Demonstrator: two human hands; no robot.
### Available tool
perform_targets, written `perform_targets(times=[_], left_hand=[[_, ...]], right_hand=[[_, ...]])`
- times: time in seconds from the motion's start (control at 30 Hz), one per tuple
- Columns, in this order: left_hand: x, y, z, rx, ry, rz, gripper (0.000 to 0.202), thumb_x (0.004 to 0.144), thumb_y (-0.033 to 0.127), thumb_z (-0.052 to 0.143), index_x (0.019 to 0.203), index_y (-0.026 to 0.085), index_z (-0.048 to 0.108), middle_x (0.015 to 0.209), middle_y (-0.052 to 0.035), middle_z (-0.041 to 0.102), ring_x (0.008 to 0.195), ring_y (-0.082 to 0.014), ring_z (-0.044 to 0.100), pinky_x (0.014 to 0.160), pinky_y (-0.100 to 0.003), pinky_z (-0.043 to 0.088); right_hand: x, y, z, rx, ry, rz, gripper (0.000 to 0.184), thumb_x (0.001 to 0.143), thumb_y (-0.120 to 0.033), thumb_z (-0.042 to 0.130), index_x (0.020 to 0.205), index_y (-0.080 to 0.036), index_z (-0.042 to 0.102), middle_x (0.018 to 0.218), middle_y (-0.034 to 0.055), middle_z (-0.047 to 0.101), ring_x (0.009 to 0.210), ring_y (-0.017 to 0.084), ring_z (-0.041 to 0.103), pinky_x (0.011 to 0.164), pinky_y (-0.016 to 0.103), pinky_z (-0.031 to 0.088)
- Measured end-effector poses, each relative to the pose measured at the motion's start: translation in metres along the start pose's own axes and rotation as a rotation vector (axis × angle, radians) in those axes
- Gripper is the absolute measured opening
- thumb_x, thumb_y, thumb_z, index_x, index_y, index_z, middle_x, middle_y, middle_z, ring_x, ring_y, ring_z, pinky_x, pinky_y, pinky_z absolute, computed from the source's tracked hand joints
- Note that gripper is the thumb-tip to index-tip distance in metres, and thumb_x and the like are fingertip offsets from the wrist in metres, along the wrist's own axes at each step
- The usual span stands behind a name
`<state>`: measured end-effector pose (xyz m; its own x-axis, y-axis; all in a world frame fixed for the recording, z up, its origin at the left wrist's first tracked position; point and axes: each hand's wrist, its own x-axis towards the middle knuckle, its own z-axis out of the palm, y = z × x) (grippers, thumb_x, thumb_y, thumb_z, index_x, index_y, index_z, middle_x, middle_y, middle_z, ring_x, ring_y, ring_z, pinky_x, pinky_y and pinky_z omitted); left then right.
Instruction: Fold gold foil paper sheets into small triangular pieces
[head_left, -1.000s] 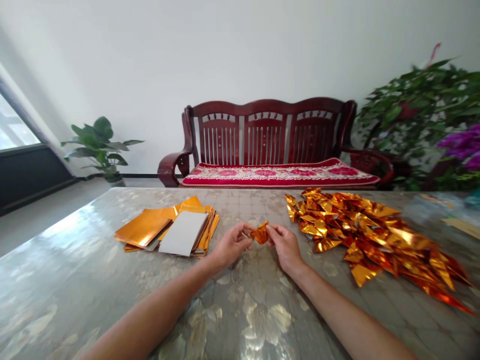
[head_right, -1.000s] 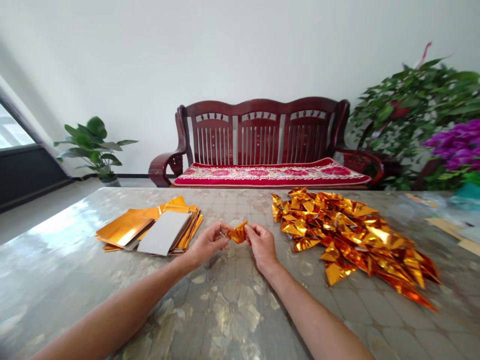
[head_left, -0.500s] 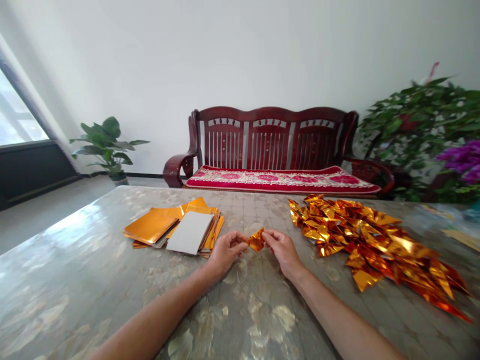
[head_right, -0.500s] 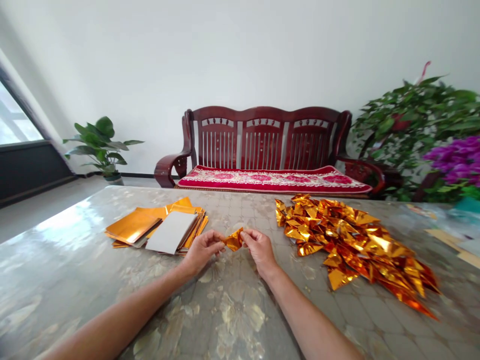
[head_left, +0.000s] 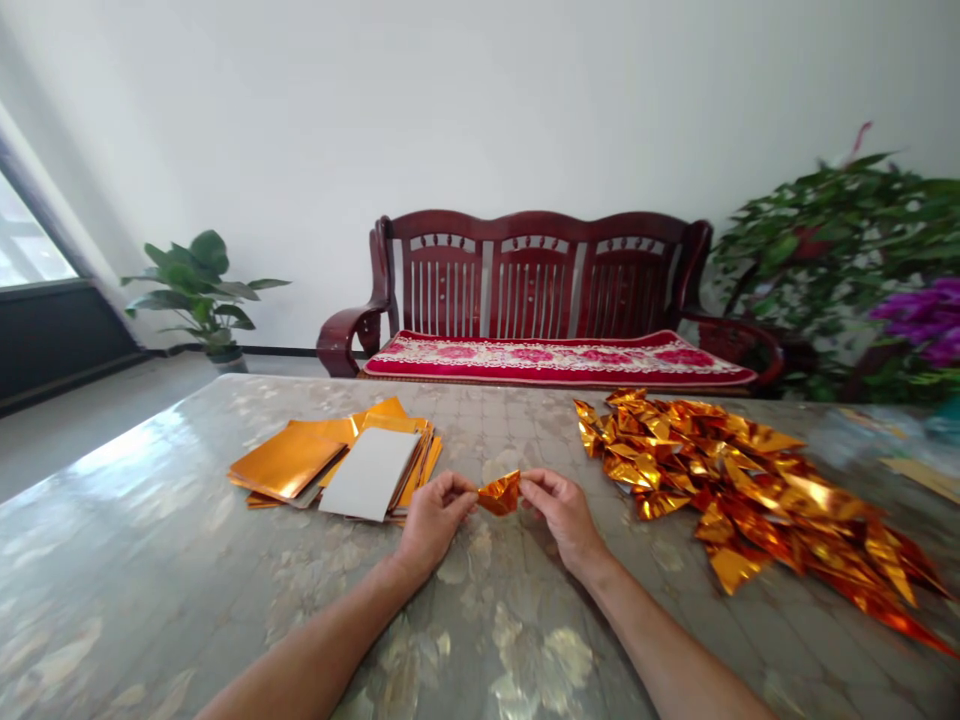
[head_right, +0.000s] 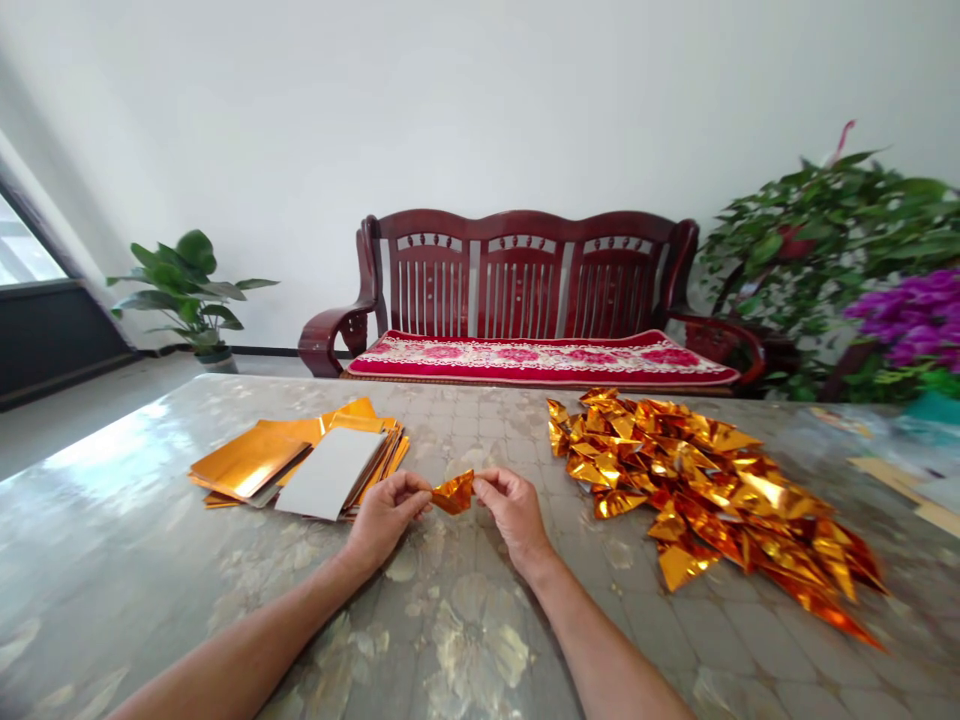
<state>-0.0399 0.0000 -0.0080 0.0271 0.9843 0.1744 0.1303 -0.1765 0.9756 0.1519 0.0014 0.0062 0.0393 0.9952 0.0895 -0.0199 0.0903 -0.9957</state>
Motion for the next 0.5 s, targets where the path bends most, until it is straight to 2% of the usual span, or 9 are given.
perform_targets(times=[0.17,0.3,0.5], left_hand=[[0.0031,-0.0027,-0.0023,-0.017,0.012,0.014,0.018,0.075,0.034,0.068,0.077,0.019,0.058,0.062,0.0041,0.059,0.054,-0.0114,0.056,0.053,-0.022,0.044],[0.0046,-0.0039,-0.0041,0.116,0.011,0.106,0.011,0.078,0.027,0.065,0.081,0.018,0.059,0.066,0.0041,0.059,0.057,-0.0105,0.054,0.057,-0.021,0.044],[0.0022,-0.0012,-0.0077,0.306,-0.027,0.223,0.006,0.083,0.021,0.059,0.088,0.020,0.061,0.075,0.0024,0.065,0.067,-0.0125,0.060,0.066,-0.023,0.046]], right_hand=[[0.0008,0.0014,-0.0032,0.021,-0.001,0.009,0.036,0.076,-0.053,0.065,0.082,-0.018,0.073,0.077,0.0037,0.071,0.062,0.015,0.056,0.051,0.024,0.037],[0.0004,0.0016,-0.0052,0.065,0.039,-0.022,0.035,0.075,-0.049,0.067,0.093,-0.019,0.073,0.085,0.0042,0.071,0.069,0.016,0.058,0.057,0.025,0.041],[-0.0020,-0.0018,-0.0066,-0.020,-0.056,-0.041,0.037,0.077,-0.044,0.067,0.104,-0.020,0.071,0.092,0.0039,0.071,0.079,0.018,0.061,0.065,0.028,0.045]])
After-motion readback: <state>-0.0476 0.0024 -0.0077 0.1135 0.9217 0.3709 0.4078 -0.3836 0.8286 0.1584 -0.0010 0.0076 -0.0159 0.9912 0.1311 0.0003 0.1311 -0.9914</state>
